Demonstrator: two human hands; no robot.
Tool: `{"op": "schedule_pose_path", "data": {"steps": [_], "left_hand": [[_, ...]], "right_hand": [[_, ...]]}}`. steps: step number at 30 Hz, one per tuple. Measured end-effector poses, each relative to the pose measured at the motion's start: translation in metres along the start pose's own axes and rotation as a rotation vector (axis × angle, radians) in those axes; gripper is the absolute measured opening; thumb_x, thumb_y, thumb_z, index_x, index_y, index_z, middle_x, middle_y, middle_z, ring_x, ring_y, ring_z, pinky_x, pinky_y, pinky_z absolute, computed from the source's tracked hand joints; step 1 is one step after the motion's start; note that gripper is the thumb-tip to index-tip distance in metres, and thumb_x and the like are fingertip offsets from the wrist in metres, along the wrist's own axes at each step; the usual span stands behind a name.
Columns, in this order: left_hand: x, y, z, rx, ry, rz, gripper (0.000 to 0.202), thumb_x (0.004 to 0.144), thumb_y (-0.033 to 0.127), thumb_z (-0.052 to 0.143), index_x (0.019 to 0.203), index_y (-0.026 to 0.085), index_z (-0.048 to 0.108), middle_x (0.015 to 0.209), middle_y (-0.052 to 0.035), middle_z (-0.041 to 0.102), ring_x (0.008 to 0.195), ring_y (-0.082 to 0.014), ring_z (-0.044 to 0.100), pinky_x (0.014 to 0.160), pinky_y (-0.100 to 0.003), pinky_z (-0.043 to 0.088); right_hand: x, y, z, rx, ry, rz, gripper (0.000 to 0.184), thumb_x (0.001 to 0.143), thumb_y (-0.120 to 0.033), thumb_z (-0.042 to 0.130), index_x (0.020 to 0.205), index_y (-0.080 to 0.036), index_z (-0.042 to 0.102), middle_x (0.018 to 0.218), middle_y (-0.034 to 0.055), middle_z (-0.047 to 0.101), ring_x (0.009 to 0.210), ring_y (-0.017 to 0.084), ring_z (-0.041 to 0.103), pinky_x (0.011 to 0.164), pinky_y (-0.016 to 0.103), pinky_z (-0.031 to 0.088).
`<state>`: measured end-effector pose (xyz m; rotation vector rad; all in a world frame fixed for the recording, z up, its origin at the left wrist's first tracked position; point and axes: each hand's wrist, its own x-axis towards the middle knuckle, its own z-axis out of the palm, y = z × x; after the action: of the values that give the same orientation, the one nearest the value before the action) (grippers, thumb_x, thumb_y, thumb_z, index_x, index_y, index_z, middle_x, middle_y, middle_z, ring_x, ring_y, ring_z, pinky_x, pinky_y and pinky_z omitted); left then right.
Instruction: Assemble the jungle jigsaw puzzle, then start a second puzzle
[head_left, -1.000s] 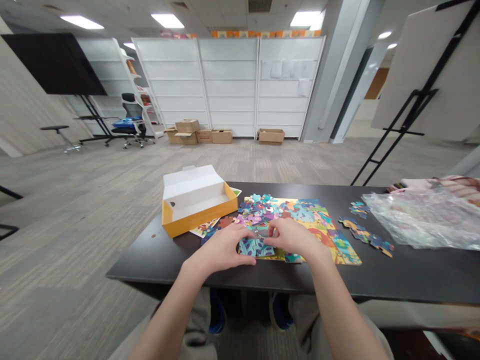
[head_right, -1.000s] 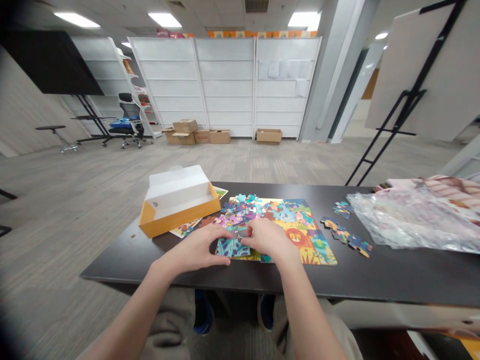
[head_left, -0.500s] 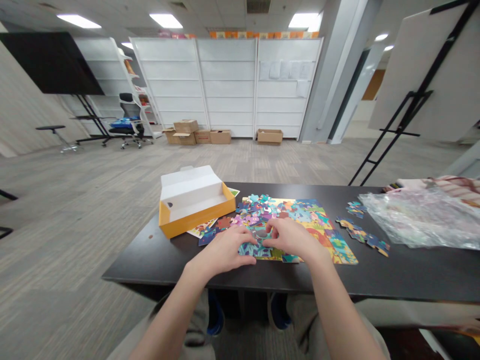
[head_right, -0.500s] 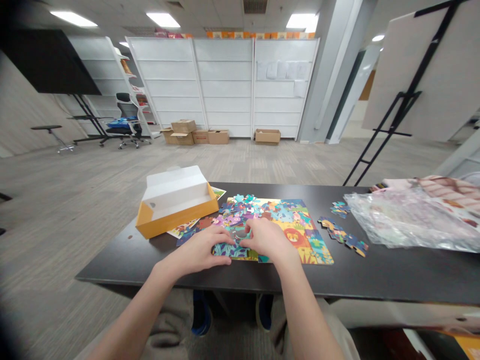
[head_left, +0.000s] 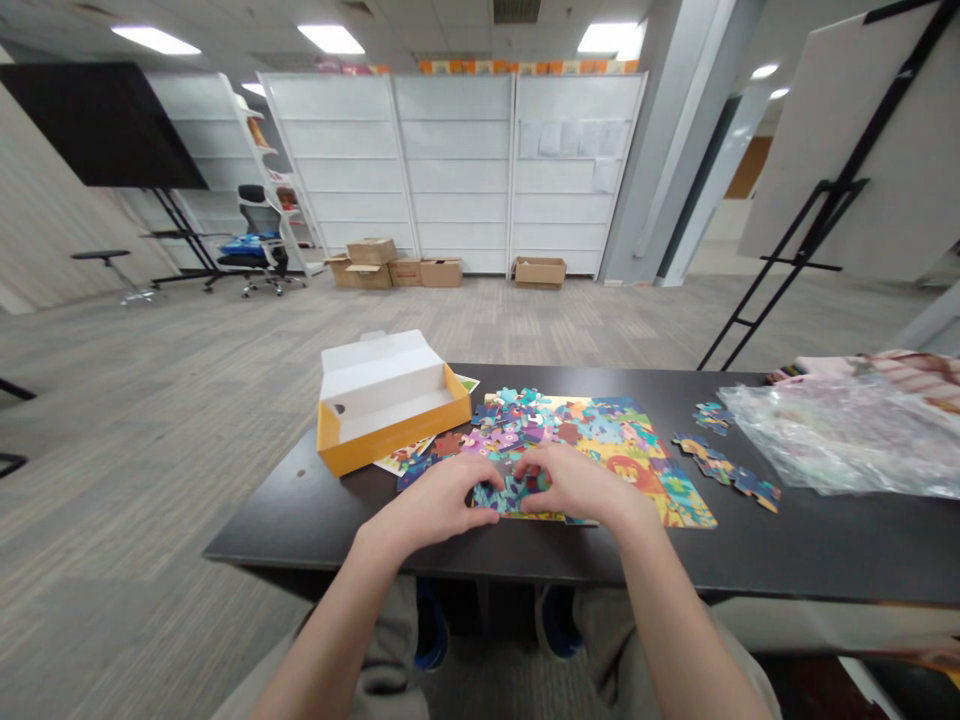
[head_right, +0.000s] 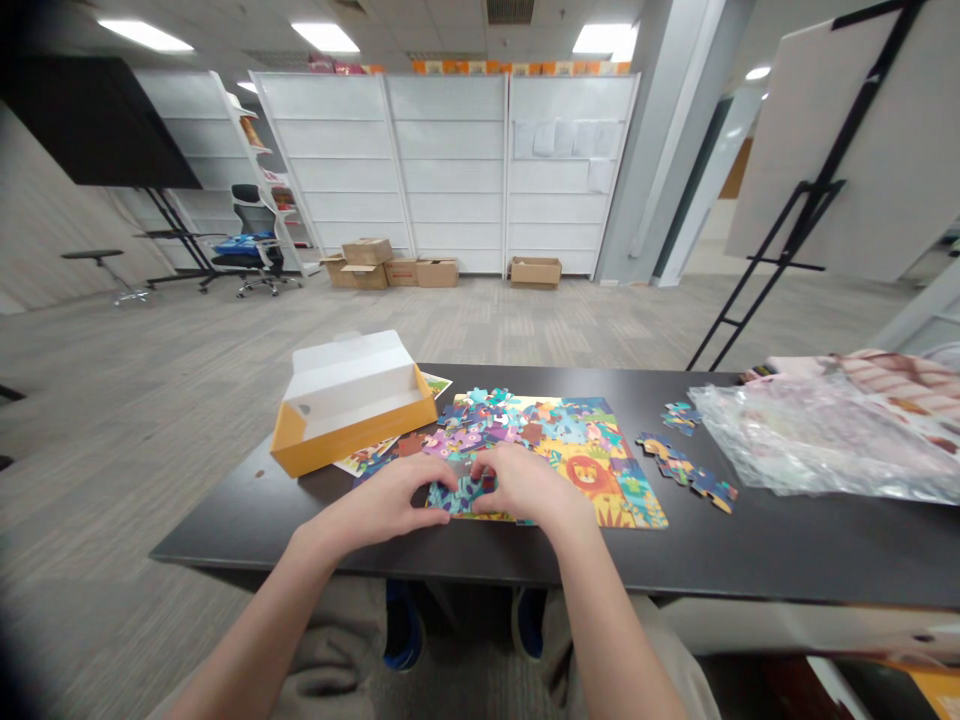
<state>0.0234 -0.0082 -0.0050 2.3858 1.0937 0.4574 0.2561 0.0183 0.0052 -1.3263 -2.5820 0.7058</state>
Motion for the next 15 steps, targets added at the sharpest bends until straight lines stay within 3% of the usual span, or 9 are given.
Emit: {"op": "schedule_pose_path", "data": {"steps": [6,15], "left_hand": [[0.000,0.000,-0.001,0.013,-0.012,0.033,0.019,0.084,0.025,0.074,0.102,0.024,0.073,0.114,-0.0029,0.071,0.108,-0.0216,0.064,0.097,-0.032,0.046],[-0.001,-0.006,0.000,0.073,-0.067,0.028,0.020,0.086,0.025,0.072,0.105,0.027,0.078,0.124,-0.0044,0.069,0.115,-0.0241,0.062,0.101,-0.035,0.047]], "right_hand": [[-0.003,-0.007,-0.002,-0.032,-0.002,0.026,0.031,0.076,-0.032,0.075,0.106,-0.022,0.073,0.107,0.0069,0.073,0.098,0.024,0.065,0.085,0.030,0.047],[-0.005,-0.009,-0.003,-0.049,-0.017,0.031,0.032,0.076,-0.033,0.073,0.107,-0.023,0.072,0.104,0.0067,0.071,0.094,0.023,0.064,0.078,0.029,0.045]]}}
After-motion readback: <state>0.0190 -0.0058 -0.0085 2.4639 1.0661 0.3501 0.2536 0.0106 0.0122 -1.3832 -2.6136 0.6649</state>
